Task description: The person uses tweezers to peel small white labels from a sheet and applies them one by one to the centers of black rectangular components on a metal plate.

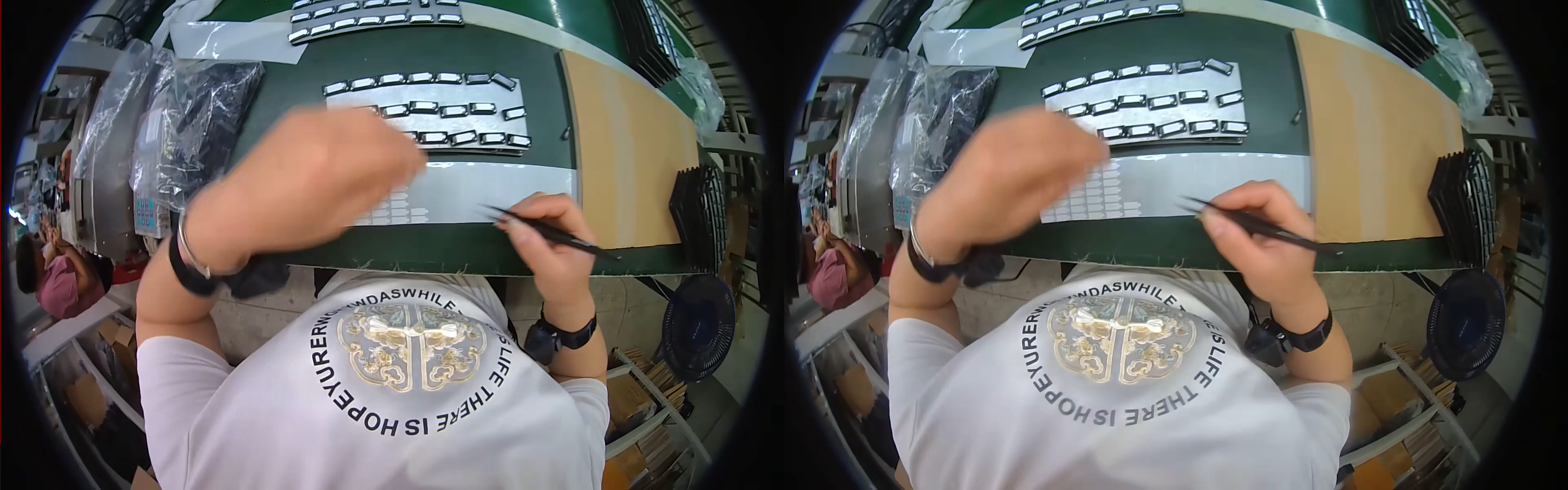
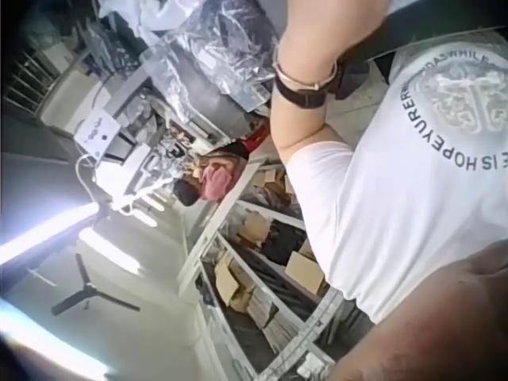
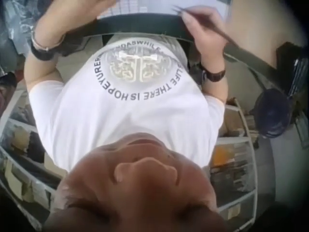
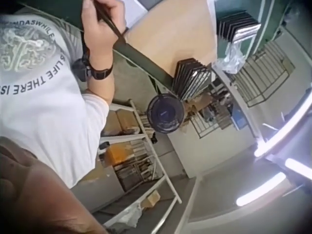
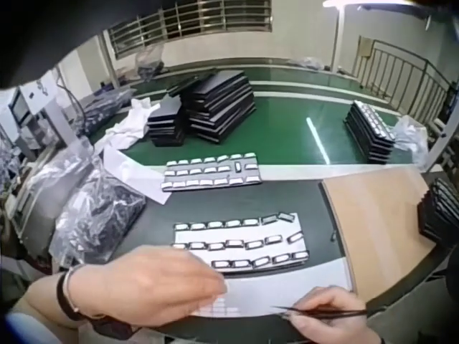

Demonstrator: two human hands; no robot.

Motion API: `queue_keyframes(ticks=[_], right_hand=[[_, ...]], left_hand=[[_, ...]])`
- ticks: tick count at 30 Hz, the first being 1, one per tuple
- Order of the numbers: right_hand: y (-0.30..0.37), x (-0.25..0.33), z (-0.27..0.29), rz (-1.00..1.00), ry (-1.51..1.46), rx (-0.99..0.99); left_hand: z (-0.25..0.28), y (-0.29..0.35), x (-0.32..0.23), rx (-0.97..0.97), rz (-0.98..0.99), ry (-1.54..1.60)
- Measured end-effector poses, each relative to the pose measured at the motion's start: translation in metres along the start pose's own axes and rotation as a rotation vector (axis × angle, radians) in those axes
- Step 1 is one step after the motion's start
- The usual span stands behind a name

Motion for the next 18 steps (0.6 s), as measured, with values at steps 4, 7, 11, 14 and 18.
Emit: queue_keyframes(ticks=[4, 7, 11, 14, 18], right_hand=[[-0.005, -0.013, -0.040, 0.079, 0.201, 0.264], [-0.004, -0.015, -0.055, 0.150, 0.340, 0.359], [0.001, -0.023, -0.057, 0.140, 0.467, 0.358], [0.000, -0.024, -0.057, 0.146, 0.483, 0.337], [-0.003, -0.024, -0.060, 0.160, 0.483, 0.354]], left_hand=[[-0.041, 0.059, -0.023, 0.069, -0.018, -0.098], [-0.057, 0.079, -0.027, 0.093, 0.043, -0.132], [-0.064, 0.091, -0.024, 0.114, 0.089, -0.112], [-0.068, 0.097, -0.021, 0.117, 0.102, -0.083], [-0.071, 0.102, -0.018, 0.116, 0.113, -0.063]])
Point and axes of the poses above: each hand's wrist, its own y-axis away from the middle knuckle, its own z-axis out of the back of the hand, x = y × z, the point moved 9 cm from there along -y, towards the middle knuckle, and after that the axes turned 12 degrees about -y, right-handed, at the moved point
